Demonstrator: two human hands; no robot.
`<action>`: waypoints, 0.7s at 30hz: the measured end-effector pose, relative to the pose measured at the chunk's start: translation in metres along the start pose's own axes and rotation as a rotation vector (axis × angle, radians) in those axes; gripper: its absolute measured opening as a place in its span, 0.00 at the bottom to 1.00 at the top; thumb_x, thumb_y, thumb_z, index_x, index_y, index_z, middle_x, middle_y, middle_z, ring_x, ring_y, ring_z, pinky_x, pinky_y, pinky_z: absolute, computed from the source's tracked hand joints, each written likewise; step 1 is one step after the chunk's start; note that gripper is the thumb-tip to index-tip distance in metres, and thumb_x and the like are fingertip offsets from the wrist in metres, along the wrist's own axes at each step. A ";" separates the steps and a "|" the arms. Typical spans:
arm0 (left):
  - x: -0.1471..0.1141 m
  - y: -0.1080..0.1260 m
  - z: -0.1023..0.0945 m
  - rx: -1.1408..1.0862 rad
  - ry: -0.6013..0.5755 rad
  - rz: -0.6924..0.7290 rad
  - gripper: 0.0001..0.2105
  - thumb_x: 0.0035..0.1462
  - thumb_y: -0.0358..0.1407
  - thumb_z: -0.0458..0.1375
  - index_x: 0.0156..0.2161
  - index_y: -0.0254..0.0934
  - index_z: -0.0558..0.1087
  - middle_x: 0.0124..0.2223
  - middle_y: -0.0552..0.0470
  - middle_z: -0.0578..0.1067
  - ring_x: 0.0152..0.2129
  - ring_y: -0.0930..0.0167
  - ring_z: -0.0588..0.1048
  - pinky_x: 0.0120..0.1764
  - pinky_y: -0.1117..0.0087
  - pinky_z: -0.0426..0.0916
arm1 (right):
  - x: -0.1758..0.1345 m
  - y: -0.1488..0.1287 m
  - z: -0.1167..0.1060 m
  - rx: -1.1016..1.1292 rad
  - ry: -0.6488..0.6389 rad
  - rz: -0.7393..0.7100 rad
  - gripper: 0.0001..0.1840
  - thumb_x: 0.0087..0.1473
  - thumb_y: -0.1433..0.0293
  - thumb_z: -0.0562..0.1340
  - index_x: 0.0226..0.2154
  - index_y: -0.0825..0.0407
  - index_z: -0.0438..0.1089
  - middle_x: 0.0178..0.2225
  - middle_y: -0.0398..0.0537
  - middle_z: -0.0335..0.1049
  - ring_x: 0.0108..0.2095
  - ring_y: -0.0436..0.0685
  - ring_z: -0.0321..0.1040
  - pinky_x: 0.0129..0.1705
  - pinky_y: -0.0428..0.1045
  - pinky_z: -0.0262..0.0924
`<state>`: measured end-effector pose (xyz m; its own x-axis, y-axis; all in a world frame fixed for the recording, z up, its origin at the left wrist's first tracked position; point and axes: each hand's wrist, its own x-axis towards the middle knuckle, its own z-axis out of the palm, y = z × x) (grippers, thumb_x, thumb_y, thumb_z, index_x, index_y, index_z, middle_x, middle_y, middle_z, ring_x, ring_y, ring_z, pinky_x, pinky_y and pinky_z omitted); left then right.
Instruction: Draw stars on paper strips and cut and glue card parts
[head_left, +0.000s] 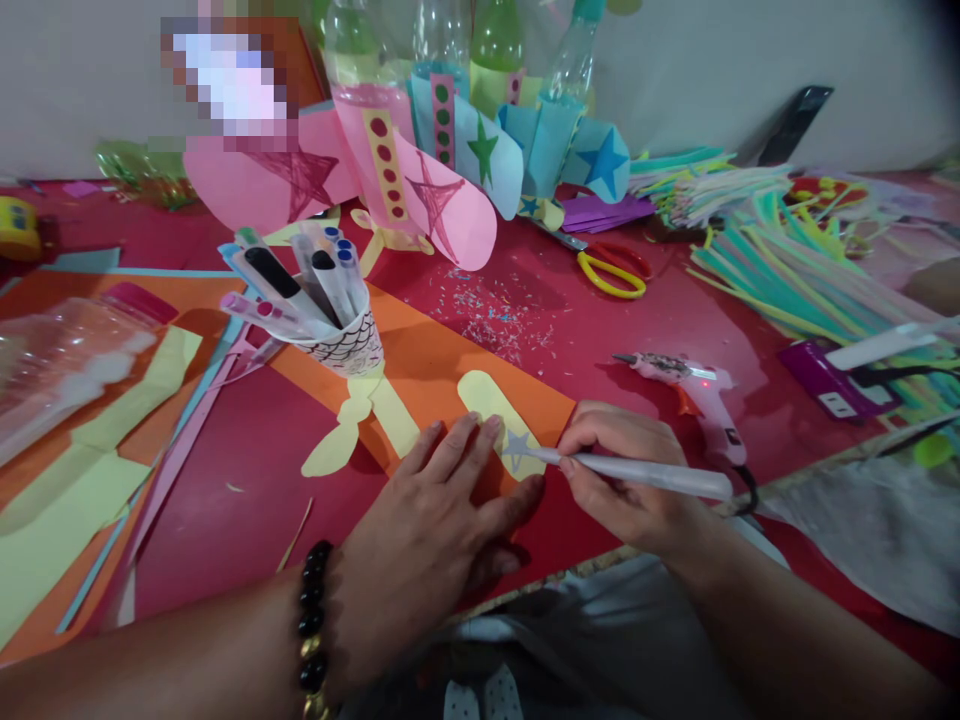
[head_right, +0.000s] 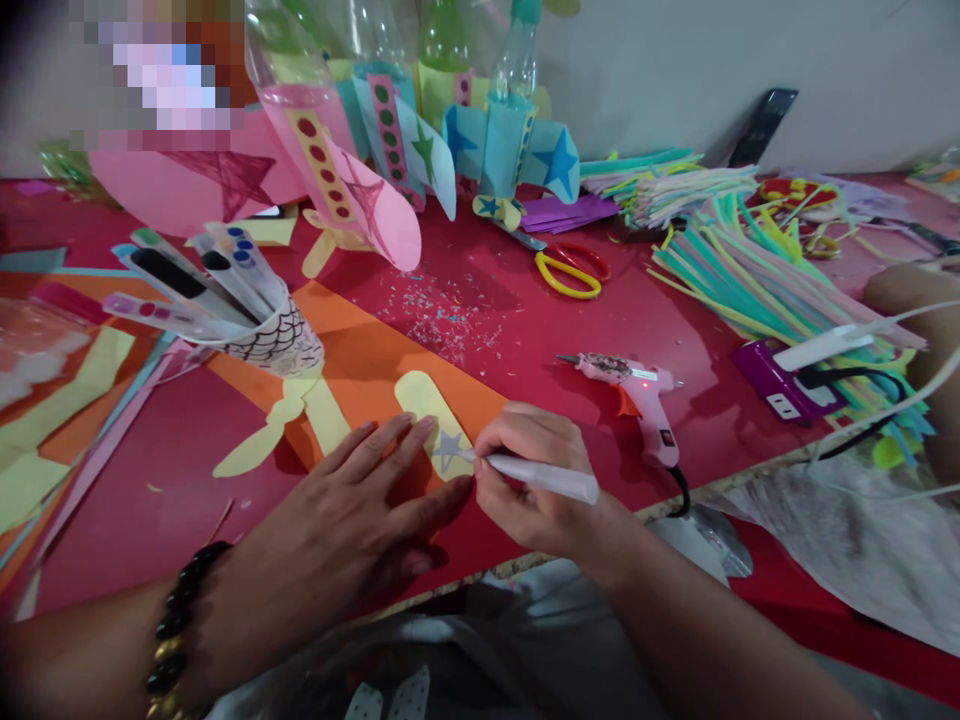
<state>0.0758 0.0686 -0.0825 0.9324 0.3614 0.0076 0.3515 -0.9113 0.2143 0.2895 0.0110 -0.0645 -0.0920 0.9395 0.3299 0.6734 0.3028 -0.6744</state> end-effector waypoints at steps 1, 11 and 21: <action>0.000 0.000 0.000 0.002 0.001 -0.001 0.26 0.62 0.48 0.50 0.63 0.52 0.54 0.66 0.43 0.53 0.62 0.55 0.52 0.58 0.48 0.52 | 0.000 0.000 0.000 -0.006 0.006 0.000 0.04 0.51 0.75 0.58 0.26 0.52 0.66 0.22 0.44 0.63 0.24 0.51 0.59 0.28 0.48 0.55; 0.001 0.001 0.000 0.002 -0.002 -0.007 0.25 0.62 0.49 0.48 0.63 0.53 0.54 0.66 0.42 0.52 0.62 0.55 0.53 0.58 0.48 0.52 | -0.001 0.001 0.000 0.047 -0.024 -0.024 0.03 0.50 0.76 0.59 0.30 0.52 0.67 0.24 0.45 0.65 0.25 0.51 0.61 0.29 0.47 0.56; 0.002 0.001 0.000 0.016 0.031 -0.003 0.26 0.61 0.50 0.50 0.63 0.52 0.55 0.65 0.43 0.54 0.61 0.55 0.55 0.57 0.49 0.53 | 0.000 0.003 0.003 0.040 -0.040 -0.076 0.05 0.51 0.75 0.58 0.32 0.52 0.68 0.24 0.45 0.66 0.25 0.52 0.61 0.29 0.48 0.58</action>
<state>0.0777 0.0680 -0.0820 0.9283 0.3700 0.0368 0.3560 -0.9130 0.1992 0.2891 0.0122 -0.0686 -0.1709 0.9191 0.3551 0.6341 0.3784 -0.6744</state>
